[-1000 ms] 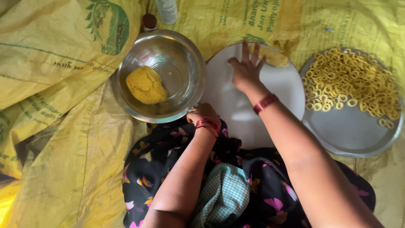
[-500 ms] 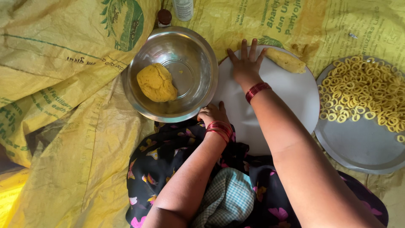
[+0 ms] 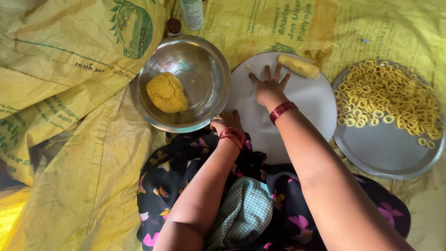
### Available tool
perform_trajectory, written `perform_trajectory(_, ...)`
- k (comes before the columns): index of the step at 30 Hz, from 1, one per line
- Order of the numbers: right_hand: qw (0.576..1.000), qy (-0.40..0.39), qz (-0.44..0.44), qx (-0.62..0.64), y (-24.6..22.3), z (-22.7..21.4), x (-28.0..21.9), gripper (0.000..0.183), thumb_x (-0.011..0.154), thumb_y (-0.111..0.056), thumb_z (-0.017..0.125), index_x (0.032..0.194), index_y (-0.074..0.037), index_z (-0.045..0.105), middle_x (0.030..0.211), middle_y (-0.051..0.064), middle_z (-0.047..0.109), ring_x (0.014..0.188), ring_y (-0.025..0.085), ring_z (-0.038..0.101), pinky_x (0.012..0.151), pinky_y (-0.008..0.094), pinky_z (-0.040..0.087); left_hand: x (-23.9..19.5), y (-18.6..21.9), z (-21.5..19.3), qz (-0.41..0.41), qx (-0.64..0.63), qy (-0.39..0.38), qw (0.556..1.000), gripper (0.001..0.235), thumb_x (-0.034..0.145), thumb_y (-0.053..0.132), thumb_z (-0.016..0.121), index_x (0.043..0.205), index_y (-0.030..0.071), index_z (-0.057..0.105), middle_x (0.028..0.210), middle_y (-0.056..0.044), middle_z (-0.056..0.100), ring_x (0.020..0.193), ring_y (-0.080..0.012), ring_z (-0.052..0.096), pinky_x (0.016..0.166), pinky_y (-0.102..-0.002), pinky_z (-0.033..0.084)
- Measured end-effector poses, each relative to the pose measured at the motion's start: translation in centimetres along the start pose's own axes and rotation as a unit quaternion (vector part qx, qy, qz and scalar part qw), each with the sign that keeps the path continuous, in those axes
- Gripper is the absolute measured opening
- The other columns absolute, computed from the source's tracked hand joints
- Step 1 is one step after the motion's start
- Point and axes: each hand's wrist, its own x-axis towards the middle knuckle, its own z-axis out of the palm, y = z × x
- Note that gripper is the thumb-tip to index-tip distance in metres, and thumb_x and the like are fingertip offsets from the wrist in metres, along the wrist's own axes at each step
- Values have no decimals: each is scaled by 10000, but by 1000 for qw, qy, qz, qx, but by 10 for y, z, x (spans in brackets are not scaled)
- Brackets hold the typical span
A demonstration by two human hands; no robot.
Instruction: The person rolls small pieces of yellow dough into thin ropes on a white board, then joins the ends to form rings and places them on a metal tray. The process repeats with additional dough pieces taken from a metal bowl.
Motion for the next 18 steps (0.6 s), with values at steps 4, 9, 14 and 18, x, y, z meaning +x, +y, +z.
perform_trajectory(4, 998, -51, 16, 29, 19, -1, -37, 980, 823, 86, 509, 1595, -459, 246, 1729, 111, -38, 1537, 481, -187, 1158, 739, -72, 2, 0, 4, -10, -17, 31, 999, 532, 1015, 309, 534, 1534, 249, 430, 1362, -219, 530, 1189, -460, 568, 829, -569, 503)
perform_trajectory(9, 998, -47, -9, 41, 37, 25, -80, 982, 760, 171, 479, 1537, -417, 351, 1703, 86, -44, 1510, 460, -174, 1165, 716, -46, 5, -1, 14, -18, -44, 71, 996, 400, 1026, 281, 525, 1412, 186, 565, 1362, -179, 547, 1206, -443, 573, 833, -582, 515)
perform_trajectory(14, 892, 138, -77, 423, 48, 57, -102, 352, 889, -22, 580, 1155, -168, 757, 1390, 77, 701, 1313, 272, 637, 1173, 454, 509, -2, -3, 14, -10, -28, 71, 997, 465, 984, 319, 576, 1405, 123, 569, 1375, -176, 528, 1210, -455, 557, 834, -564, 516)
perform_trajectory(18, 591, -95, 6, 801, 67, 49, -109, 218, 942, -174, 640, 1109, -70, 736, 1194, 64, 753, 1090, 185, 690, 898, 370, 512, -9, -4, 10, -6, -16, 64, 998, 498, 959, 347, 611, 1402, 126, 562, 1397, -174, 498, 1243, -452, 524, 867, -564, 502)
